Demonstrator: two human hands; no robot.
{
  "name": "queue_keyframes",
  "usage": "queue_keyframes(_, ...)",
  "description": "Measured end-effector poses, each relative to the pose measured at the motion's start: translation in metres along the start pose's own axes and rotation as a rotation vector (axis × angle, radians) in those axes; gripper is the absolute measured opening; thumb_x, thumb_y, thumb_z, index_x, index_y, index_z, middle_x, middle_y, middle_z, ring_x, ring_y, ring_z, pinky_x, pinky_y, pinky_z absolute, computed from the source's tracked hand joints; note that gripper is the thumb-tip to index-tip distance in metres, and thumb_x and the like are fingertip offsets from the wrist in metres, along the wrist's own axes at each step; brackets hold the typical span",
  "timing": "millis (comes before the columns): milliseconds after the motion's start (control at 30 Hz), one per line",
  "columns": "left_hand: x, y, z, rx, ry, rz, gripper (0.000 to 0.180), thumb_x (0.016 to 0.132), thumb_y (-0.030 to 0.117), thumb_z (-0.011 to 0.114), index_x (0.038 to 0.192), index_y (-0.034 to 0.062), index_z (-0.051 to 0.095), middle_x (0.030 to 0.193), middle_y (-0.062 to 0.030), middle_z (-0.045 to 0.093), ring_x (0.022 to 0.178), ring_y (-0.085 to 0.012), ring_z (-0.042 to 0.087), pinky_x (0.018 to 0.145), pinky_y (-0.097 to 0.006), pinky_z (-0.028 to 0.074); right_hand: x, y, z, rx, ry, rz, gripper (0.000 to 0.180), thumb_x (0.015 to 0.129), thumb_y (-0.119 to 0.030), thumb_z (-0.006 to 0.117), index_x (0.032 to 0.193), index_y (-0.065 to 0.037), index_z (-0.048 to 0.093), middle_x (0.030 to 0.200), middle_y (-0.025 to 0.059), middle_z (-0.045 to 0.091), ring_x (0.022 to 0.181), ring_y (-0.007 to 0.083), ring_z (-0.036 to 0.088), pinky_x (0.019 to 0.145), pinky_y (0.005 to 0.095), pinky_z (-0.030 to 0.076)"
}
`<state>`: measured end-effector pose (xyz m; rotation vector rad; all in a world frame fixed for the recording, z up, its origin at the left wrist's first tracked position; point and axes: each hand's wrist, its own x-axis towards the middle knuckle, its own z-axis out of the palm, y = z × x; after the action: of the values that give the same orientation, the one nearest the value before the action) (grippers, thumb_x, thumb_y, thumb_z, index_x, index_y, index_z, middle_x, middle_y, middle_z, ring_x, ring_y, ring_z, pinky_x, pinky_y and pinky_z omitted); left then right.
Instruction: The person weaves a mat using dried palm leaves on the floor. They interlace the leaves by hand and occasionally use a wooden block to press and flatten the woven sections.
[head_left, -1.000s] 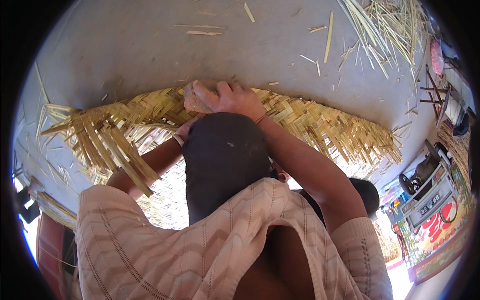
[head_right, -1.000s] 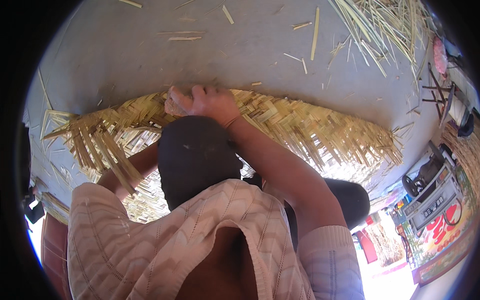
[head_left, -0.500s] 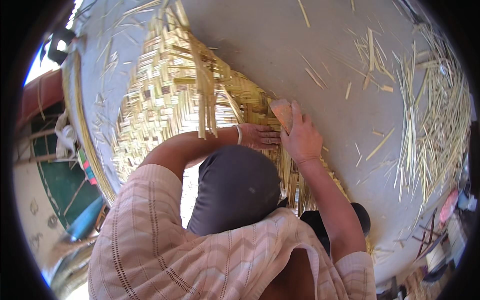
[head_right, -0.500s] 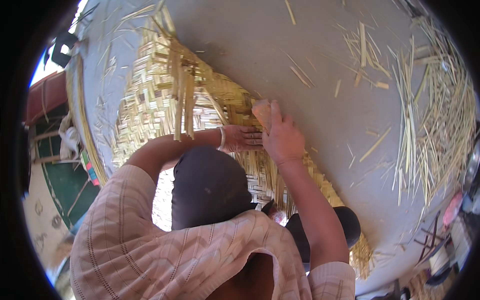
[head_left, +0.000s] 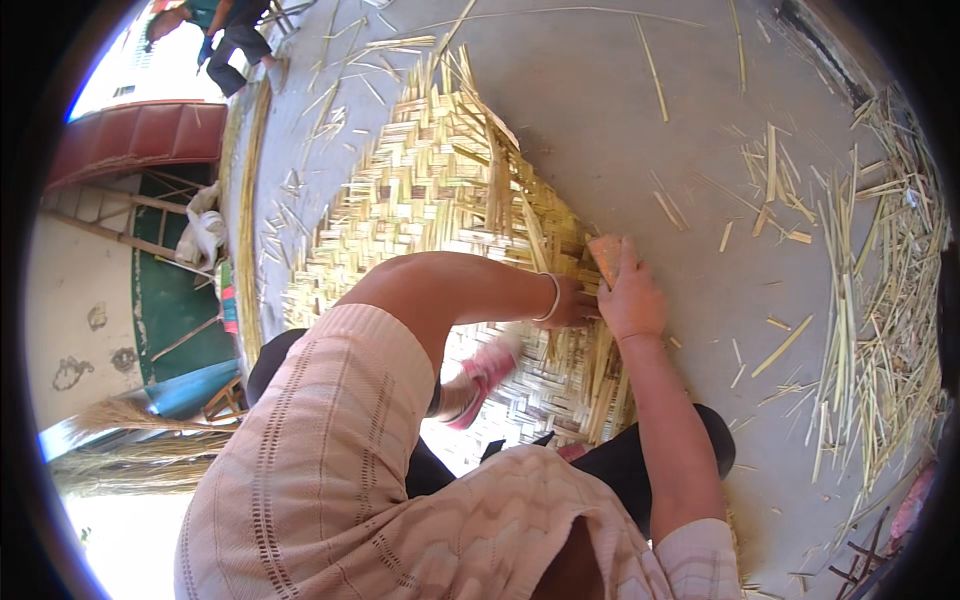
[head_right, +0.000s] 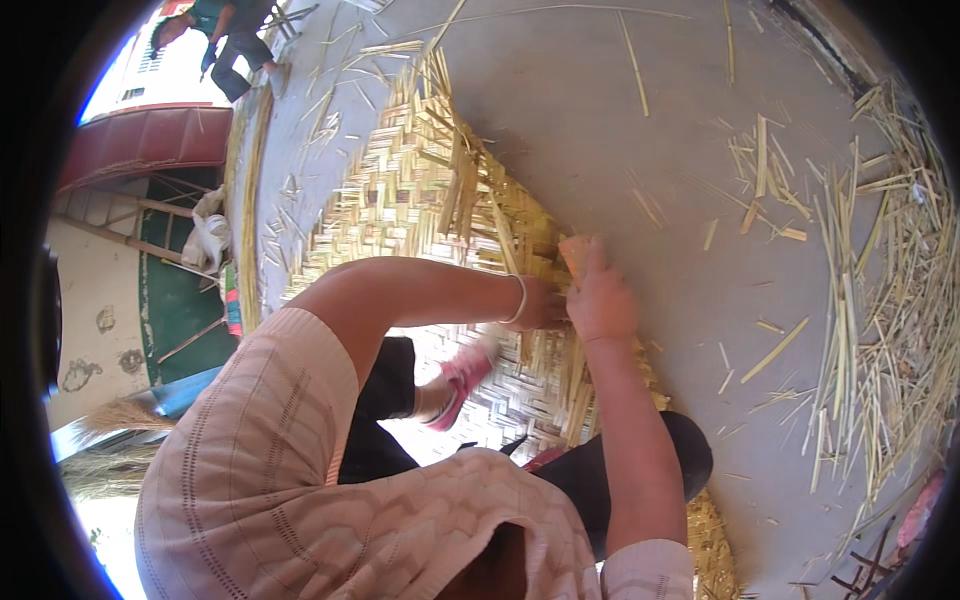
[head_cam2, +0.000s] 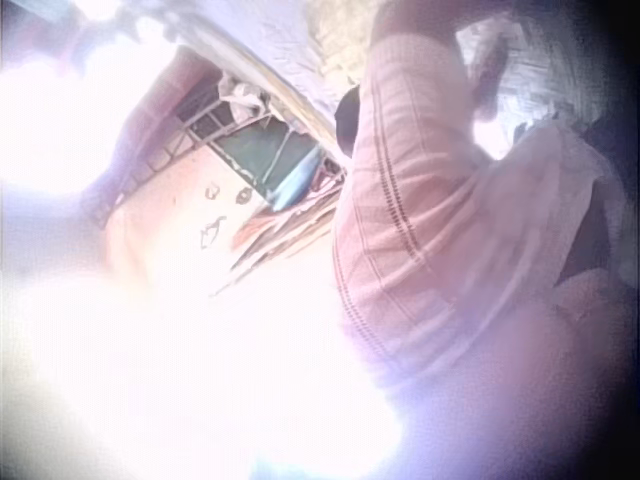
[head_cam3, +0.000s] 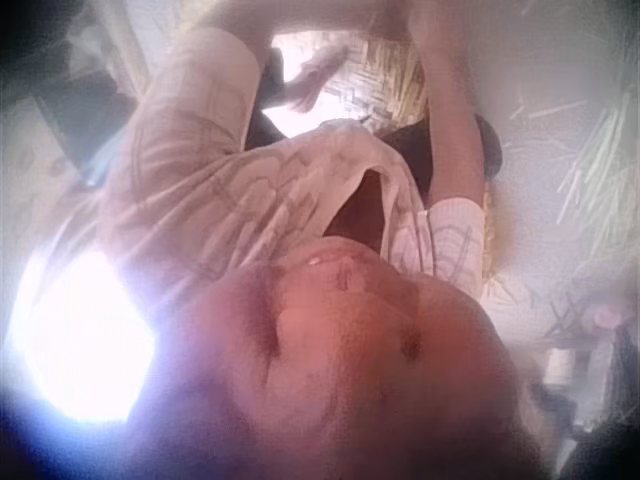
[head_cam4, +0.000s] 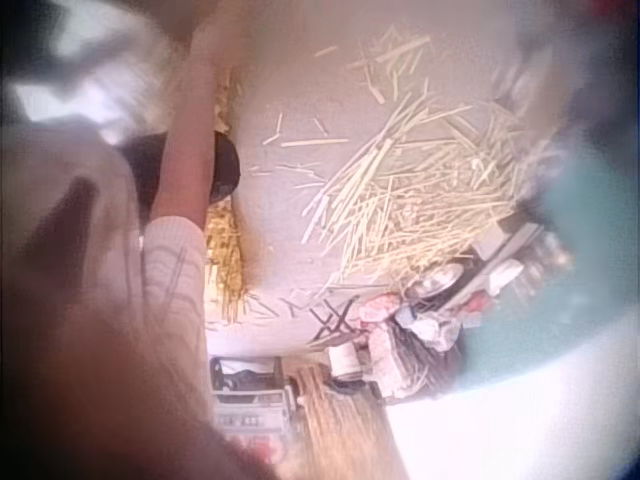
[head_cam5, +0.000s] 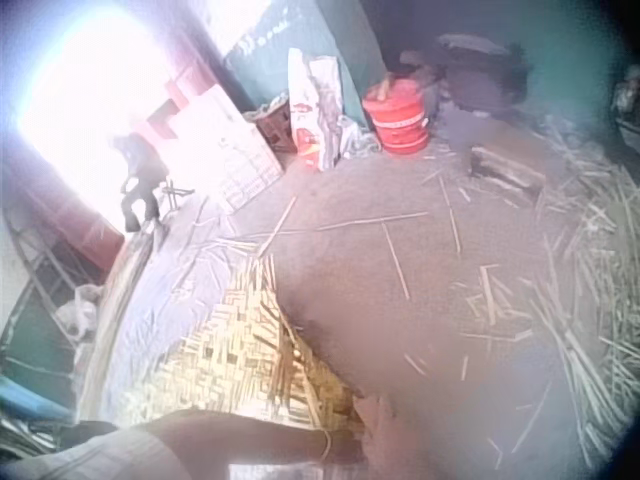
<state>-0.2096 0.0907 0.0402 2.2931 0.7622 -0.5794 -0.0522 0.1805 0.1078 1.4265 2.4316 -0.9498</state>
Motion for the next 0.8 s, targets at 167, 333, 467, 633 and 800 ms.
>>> queue_keyframes(167,0.0,0.0,-0.002,0.137,-0.046,0.067,0.06,0.084,0.02,0.06,0.142,0.0153,0.046,0.155,-0.0063,0.033,0.14,-0.0234,0.037,0.101,-0.044,0.044,0.001,0.004,0.004,-0.003,0.056,-0.021,0.079,0.078,-0.029,0.072,0.146,-0.02,0.033,0.112,0.0181,0.061,0.092,0.0362,0.067,0.076,0.0461,0.056)
queue_keyframes(333,0.0,-0.003,-0.011,0.091,-0.081,0.078,0.063,0.08,0.027,0.067,0.139,0.0148,0.049,0.156,-0.0068,0.031,0.141,-0.0247,0.035,0.104,-0.043,0.044,0.001,0.003,0.004,0.002,0.058,-0.014,0.081,0.079,-0.03,0.073,0.148,-0.021,0.031,0.114,0.0187,0.06,0.093,0.0372,0.066,0.078,0.0469,0.055)
queue_keyframes(467,0.002,0.0,-0.039,0.085,-0.16,0.141,0.066,0.077,0.032,0.073,0.136,0.013,0.051,0.149,-0.0137,0.041,0.136,-0.0293,0.042,0.104,-0.045,0.043,0.001,0.003,0.002,0.045,0.058,0.031,0.08,0.08,-0.029,0.071,0.148,-0.022,0.031,0.115,0.018,0.061,0.094,0.0384,0.066,0.078,0.0475,0.055)
queue_keyframes(633,-0.012,0.012,-0.101,0.161,-0.253,0.322,0.073,0.072,0.037,0.078,0.135,0.0115,0.052,0.125,-0.0169,0.059,0.121,-0.0336,0.054,0.102,-0.045,0.044,0.003,0.012,0.011,0.037,0.1,0.045,0.077,0.08,-0.029,0.071,0.147,-0.02,0.033,0.115,0.0182,0.061,0.094,0.0394,0.065,0.076,0.0485,0.055)
queue_keyframes(800,-0.073,-0.016,-0.19,-0.319,0.466,0.591,0.077,0.071,0.04,0.081,0.137,0.0129,0.051,0.126,-0.0136,0.06,0.116,-0.0318,0.057,0.102,-0.045,0.043,-0.002,0.014,0.025,-0.067,0.144,0.045,0.071,0.082,-0.027,0.067,0.145,-0.02,0.035,0.113,0.0182,0.062,0.089,0.0393,0.065,0.073,0.0489,0.054)
